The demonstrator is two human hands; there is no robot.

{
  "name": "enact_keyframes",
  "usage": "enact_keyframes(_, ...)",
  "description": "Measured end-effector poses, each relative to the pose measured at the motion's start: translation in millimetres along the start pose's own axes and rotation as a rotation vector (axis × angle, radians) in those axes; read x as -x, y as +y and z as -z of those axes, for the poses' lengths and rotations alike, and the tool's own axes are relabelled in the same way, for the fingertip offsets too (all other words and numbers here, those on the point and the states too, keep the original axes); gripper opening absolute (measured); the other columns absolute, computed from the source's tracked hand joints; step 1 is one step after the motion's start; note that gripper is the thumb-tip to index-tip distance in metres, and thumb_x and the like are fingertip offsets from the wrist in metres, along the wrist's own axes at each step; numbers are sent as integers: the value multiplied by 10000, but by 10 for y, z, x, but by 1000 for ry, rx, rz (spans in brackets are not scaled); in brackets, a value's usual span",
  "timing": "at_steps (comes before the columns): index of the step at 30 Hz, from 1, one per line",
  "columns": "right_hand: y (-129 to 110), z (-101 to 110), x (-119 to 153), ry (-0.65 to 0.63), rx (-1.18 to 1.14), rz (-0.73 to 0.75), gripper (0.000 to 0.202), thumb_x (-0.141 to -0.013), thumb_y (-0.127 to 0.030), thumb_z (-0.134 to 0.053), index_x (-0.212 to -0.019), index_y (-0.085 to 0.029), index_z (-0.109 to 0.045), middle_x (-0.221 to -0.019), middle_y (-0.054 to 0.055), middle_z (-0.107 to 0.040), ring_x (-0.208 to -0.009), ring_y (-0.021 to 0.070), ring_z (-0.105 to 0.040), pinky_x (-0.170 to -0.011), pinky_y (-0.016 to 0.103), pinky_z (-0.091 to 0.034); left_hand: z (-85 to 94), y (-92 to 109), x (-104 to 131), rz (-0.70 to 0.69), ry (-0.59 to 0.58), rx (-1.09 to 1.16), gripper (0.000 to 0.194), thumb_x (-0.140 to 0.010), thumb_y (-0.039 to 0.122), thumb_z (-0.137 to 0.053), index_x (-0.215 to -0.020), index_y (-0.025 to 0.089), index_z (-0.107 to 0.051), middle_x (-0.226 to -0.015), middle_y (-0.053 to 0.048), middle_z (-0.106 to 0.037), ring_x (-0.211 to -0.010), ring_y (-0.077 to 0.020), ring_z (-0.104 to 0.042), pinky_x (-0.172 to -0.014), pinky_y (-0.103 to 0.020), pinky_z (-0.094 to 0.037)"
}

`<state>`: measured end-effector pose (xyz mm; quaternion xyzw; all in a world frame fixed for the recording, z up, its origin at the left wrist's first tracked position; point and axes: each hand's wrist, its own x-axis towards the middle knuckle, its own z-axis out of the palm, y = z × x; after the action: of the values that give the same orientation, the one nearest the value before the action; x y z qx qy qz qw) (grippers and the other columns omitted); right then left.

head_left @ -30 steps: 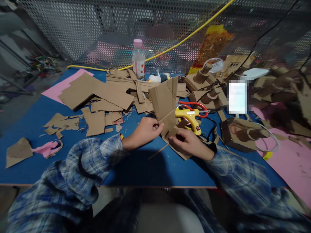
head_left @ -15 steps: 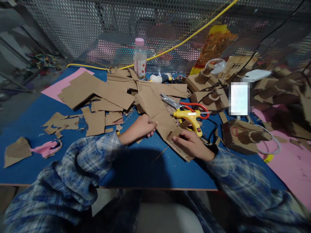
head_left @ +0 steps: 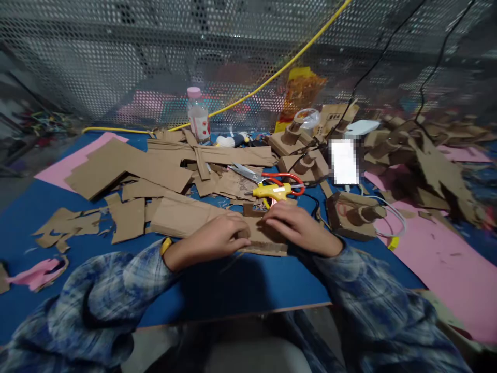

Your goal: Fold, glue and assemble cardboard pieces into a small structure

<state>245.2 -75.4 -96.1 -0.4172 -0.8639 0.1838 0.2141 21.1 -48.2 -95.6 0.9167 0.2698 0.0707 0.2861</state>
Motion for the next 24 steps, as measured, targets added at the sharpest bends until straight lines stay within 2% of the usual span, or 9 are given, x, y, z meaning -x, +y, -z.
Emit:
enact_keyframes(2, 180, 83, 47, 168, 188, -157, 212, -932, -299, -441, -918, -158, -598, -918, 112, -614, -908, 225, -545, -822, 357, -420, 3, -25, -16, 3, 1, 47, 142, -862, 237, -556, -804, 140, -642, -808, -37, -639, -795, -147, -579, -751, -249, -417)
enact_keyframes(4, 377, 113, 76, 270, 343, -318, 245, -894, -361, -501, -969, -143, -582, -963, 144, -593, -931, 267, -542, -810, 390, -422, 13, -29, -15, 9, -13, 53, 122, -836, 235, -589, -774, 137, -628, -784, -29, -626, -762, -142, -567, -704, -238, -403)
enact_keyframes(7, 596, 71, 81, 326, 281, -450, 357, -825, -447, -587, -1010, -145, -542, -949, 119, -592, -853, 242, -566, -739, 349, -441, 21, -20, -1, 31, -35, 36, 90, -806, 218, -618, -765, 141, -596, -766, -19, -608, -724, -136, -549, -651, -229, -380)
enact_keyframes(11, 645, -16, 71, 420, 243, -602, 488, -740, -573, -631, -951, -151, -509, -828, 74, -594, -731, 212, -566, -600, 285, -398, 13, -35, 13, 14, -24, 29, 92, -839, 210, -565, -770, 154, -544, -768, -13, -586, -698, -127, -531, -644, -230, -377)
enact_keyframes(17, 512, 10, 102, 300, 285, -768, 520, -736, -650, -580, -895, -158, -525, -652, 42, -591, -628, 211, -562, -516, 270, -295, 61, 5, 51, 20, -26, -76, 105, -879, 243, -495, -803, 170, -504, -821, -30, -584, -720, -145, -533, -657, -255, -408)
enact_keyframes(22, 521, 6, 62, 161, 224, -783, 547, -708, -719, -539, -534, -202, -496, -504, 29, -526, -520, 178, -502, -493, 281, -244, 158, 241, 178, 151, -77, -461, 158, -921, 228, -386, -925, 147, -521, -893, -99, -611, -724, -210, -587, -611, -318, -428)
enact_keyframes(24, 581, -40, 40, 191, 138, -798, 526, -697, -691, -573, -535, -193, -519, -523, 31, -549, -528, 171, -513, -494, 274, -263, 183, 348, 245, 190, -73, -590, 164, -914, 191, -374, -926, 154, -533, -860, -101, -620, -701, -223, -602, -557, -312, -404)
